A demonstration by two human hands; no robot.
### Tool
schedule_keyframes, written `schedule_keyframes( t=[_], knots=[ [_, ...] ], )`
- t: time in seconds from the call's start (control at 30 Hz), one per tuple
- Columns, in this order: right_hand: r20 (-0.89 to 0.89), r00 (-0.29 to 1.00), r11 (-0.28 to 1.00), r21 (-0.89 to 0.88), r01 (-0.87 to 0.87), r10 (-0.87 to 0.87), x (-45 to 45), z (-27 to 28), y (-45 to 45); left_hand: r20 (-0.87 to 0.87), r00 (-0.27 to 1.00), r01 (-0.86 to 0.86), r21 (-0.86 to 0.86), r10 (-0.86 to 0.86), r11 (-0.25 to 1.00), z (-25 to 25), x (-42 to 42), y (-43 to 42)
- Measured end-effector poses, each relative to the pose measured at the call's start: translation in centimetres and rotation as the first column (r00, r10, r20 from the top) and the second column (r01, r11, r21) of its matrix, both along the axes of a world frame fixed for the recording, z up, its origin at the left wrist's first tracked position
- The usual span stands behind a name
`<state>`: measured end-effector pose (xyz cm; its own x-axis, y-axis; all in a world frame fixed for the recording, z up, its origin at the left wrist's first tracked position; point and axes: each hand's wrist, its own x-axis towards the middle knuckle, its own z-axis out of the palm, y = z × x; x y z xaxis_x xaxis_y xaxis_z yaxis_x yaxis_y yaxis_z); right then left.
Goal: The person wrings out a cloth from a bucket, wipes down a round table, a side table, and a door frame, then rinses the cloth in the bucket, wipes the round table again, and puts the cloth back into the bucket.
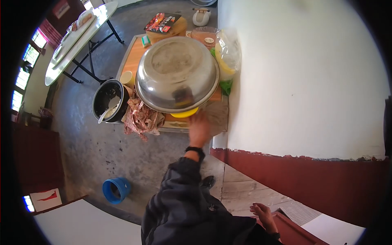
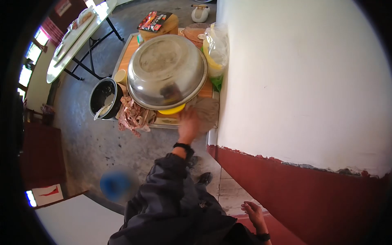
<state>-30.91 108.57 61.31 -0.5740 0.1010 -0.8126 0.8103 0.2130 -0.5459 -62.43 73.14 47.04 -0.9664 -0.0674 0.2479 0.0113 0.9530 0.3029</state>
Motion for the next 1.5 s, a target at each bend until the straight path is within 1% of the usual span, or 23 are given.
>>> schedule_keyframes(
  t=[0.07, 0.2, 0.3, 0.4, 0.43, 0.5, 0.57, 0.67, 0.77, 0.87, 0.9, 0.97, 1.0, 1.03, 1.13, 1.17, 1.27, 1.33, 1.37, 1.4, 1.43, 1.47, 1.5],
  knots=[
    [0.017, 1.0, 0.999, -0.022, 0.023, -0.023, 0.3, -0.4, -0.1, 0.006, 0.995, -0.097, -0.022, 0.097, 0.995, 0.9, 2.5, -3.8],
    [0.026, 0.997, 0.996, -0.054, -0.07, 0.072, 0.0, -1.5, -0.2, -0.014, 0.972, -0.236, -0.089, 0.236, 0.968, 1.8, 5.2, -8.5],
    [0.007, 0.995, 0.995, -0.034, -0.098, 0.098, -0.1, -1.9, 0.5, -0.073, 0.97, -0.239, -0.087, 0.233, 0.967, 2.0, 5.1, -9.9],
    [0.008, 0.992, 0.992, -0.029, -0.126, 0.127, -0.2, -2.4, 0.8, 0.0, 0.988, -0.152, -0.019, 0.152, 0.988, 0.2, 4.0, -7.6],
    [0.014, 0.99, 0.99, -0.026, -0.139, 0.139, -0.3, -2.5, 0.6, 0.08, 0.986, -0.151, 0.062, 0.146, 0.987, 1.0, 3.8, -5.3],
    [-0.005, 0.991, 0.99, -0.047, -0.132, 0.132, -0.3, -2.3, -0.1, -0.152, 0.986, 0.061, -0.08, -0.073, 0.995, -0.4, 2.8, -1.7],
    [-0.005, 0.991, 0.99, -0.023, -0.136, 0.136, -0.2, -2.1, -0.1, -0.079, 0.976, 0.208, 0.035, -0.205, 0.977, -0.9, 0.6, 1.8],
    [-0.003, 0.995, 0.995, 0.003, -0.104, 0.104, 0.9, -2.1, 0.1, -0.114, 0.968, 0.241, 0.146, -0.226, 0.96, -0.4, -3.2, 4.9],
    [0.022, 0.997, 0.998, 0.005, -0.068, 0.068, 2.4, -2.3, 0.2, -0.123, 0.953, 0.284, 0.047, -0.277, 0.958, 1.1, -0.3, 4.5],
    [0.016, 0.997, 0.997, -0.03, -0.069, 0.07, 3.4, -2.9, -0.3, -0.123, 0.903, 0.428, 0.162, -0.412, 0.889, 1.3, 2.7, 2.7],
    [0.011, 0.997, 0.996, -0.045, -0.075, 0.076, 3.0, -2.7, -0.8, -0.106, 0.9, 0.436, 0.222, -0.423, 0.872, 1.7, 3.4, 2.2],
    [0.001, 0.994, 0.992, -0.06, -0.109, 0.109, 2.0, -2.4, -1.7, -0.13, 0.961, 0.276, 0.411, -0.244, 0.869, 1.5, 4.5, 1.7],
    [-0.003, 0.991, 0.989, -0.06, -0.134, 0.134, 1.6, -2.2, -2.2, -0.129, 0.981, 0.192, 0.503, -0.146, 0.843, 1.4, 4.9, 1.4],
    [-0.006, 0.987, 0.986, -0.059, -0.158, 0.158, 1.1, -2.1, -2.4, -0.204, 0.978, 0.081, 0.553, 0.041, 0.829, 1.3, 5.3, 0.7],
    [-0.024, 0.979, 0.979, -0.043, -0.202, 0.201, 1.3, -2.6, -1.8, -0.188, 0.944, -0.145, 0.505, 0.272, 0.851, 1.5, 5.4, -2.6],
    [-0.005, 0.977, 0.976, -0.031, -0.214, 0.214, 1.5, -2.8, -1.7, -0.171, 0.963, -0.101, 0.488, 0.208, 0.867, 2.0, 5.7, -3.4],
    [0.017, 0.966, 0.966, -0.026, -0.258, 0.259, 1.4, -3.8, -1.7, -0.166, 0.958, -0.105, 0.559, 0.234, 0.823, 2.2, 8.0, -4.3],
    [0.02, 0.957, 0.956, -0.043, -0.289, 0.291, 1.6, -4.7, -2.1, 0.16, 0.911, -0.369, 0.729, 0.381, 0.576, 0.6, 11.2, -4.9],
    [0.036, 0.959, 0.958, -0.054, -0.28, 0.282, 1.8, -4.8, -2.4, 0.327, 0.854, -0.492, 0.763, 0.406, 0.419, -0.6, 12.3, -5.2],
    [0.046, 0.961, 0.961, -0.06, -0.271, 0.274, 1.6, -5.0, -2.7, 0.341, 0.831, -0.447, 0.879, 0.439, 0.163, -2.7, 12.4, -6.3],
    [0.056, 0.963, 0.963, -0.062, -0.261, 0.264, 1.4, -5.1, -2.9, 0.366, 0.807, -0.36, 0.927, 0.463, -0.106, -5.4, 12.6, -7.9],
    [0.056, 0.965, 0.965, -0.062, -0.254, 0.257, 1.6, -5.4, -2.8, 0.405, 0.781, -0.242, 0.898, 0.475, -0.367, -7.1, 12.8, -8.7],
    [0.057, 0.966, 0.967, -0.063, -0.249, 0.252, 2.0, -5.9, -2.5, 0.403, 0.763, -0.164, 0.877, 0.505, -0.451, -6.7, 12.3, -9.1]
  ],
)
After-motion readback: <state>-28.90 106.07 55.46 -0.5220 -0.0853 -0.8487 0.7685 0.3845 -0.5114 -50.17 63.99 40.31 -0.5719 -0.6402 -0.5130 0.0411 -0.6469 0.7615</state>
